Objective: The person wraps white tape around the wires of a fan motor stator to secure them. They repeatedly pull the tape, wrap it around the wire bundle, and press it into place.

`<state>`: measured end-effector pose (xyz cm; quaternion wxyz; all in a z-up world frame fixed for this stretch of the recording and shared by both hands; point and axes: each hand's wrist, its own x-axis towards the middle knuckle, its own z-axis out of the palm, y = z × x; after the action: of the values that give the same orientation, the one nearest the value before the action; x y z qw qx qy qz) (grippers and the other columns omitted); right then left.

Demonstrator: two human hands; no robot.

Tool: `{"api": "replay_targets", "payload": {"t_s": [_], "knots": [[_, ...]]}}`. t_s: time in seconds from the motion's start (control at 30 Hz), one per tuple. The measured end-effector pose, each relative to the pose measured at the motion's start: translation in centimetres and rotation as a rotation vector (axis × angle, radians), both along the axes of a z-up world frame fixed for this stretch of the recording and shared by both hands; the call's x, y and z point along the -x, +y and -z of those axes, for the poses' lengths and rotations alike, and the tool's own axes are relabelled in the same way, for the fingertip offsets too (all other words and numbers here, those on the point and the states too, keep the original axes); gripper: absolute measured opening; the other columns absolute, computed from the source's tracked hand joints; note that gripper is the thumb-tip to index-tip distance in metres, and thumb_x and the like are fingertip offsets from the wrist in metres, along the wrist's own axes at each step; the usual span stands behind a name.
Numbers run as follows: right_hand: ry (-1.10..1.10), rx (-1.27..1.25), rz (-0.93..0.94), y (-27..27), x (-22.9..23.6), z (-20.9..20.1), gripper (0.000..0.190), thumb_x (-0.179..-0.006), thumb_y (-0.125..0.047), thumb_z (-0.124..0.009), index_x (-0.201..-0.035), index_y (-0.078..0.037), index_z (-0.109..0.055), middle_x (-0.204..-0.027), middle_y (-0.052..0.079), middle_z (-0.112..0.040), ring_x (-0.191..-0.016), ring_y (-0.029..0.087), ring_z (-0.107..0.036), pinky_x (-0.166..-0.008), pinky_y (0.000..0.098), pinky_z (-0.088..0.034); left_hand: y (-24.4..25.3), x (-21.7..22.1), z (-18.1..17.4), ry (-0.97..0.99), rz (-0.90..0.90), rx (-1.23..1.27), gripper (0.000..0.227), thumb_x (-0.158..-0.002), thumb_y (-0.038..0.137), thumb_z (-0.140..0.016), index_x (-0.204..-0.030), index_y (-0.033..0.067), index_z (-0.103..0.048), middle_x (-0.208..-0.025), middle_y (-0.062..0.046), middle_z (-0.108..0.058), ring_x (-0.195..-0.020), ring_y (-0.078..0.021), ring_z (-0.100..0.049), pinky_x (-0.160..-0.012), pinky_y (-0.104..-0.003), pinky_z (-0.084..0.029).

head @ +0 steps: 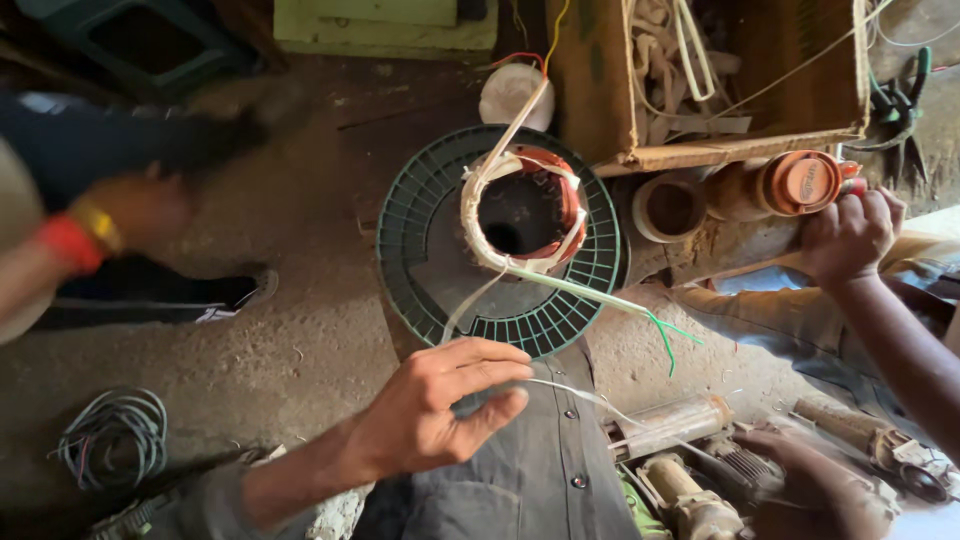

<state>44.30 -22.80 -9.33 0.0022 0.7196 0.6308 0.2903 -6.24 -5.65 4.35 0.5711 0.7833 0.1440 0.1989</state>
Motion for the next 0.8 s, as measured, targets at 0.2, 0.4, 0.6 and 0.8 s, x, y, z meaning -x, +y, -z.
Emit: {"api": "replay_targets", "payload": {"t_s": [0.2, 0.4, 0.6, 0.8], "knots": [[1.035, 0.198, -0.672, -0.9, 29.1, -9.7, 0.023, -0.084, -0.01, -0.07, -0.103, 0.0, -0.063, -0.098, 0.012, -0.061, -0.087, 0.031, -0.064, -0.08, 0.0421, -0.054, -0.9, -1.7, -0.6, -0.058, -0.039, 0.282, 0.018, -0.096, 0.013, -0.077, -0.111, 0.0024, -0.074, -0.105, -0.014, -0.077, -0.098, -0.0219, -0.077, -0.086, -0.032, -0.061], [0.972, 0.324, -0.773, 3.8, 33.2, -13.4, 0.039, -0.076, -0.012, -0.071, -0.112, 0.002, -0.068, -0.107, 0.015, -0.067, -0.091, 0.031, -0.069, -0.077, 0.0431, -0.057, -0.5, -1.0, -1.4, -0.082, -0.055, 0.6, 0.017, -0.105, 0.016, -0.062, -0.104, 0.0, -0.066, -0.1, -0.01, -0.072, -0.095, -0.0122, -0.069, -0.083, -0.028, -0.057], [0.791, 0.096, -0.576, 6.3, 33.4, -22.5, 0.039, -0.074, -0.014, -0.074, -0.113, -0.006, -0.072, -0.11, 0.015, -0.07, -0.096, 0.028, -0.068, -0.089, 0.0411, -0.053, 2.1, 1.0, -2.3, 0.073, 0.003, 0.437, 0.025, -0.105, 0.022, -0.059, -0.089, 0.0033, -0.061, -0.071, -0.001, -0.056, -0.064, -0.0057, -0.051, -0.057, -0.027, -0.044], [1.248, 0.093, -0.557, 2.9, 30.7, -15.4, 0.011, -0.087, -0.004, -0.07, -0.095, -0.001, -0.064, -0.094, 0.011, -0.064, -0.089, 0.029, -0.068, -0.095, 0.0503, -0.055, 0.1, 0.8, -1.0, -0.03, 0.245, 0.467, 0.023, -0.107, 0.021, -0.062, -0.091, 0.0035, -0.06, -0.07, 0.003, -0.054, -0.061, -0.0044, -0.047, -0.054, -0.025, -0.04]]}}
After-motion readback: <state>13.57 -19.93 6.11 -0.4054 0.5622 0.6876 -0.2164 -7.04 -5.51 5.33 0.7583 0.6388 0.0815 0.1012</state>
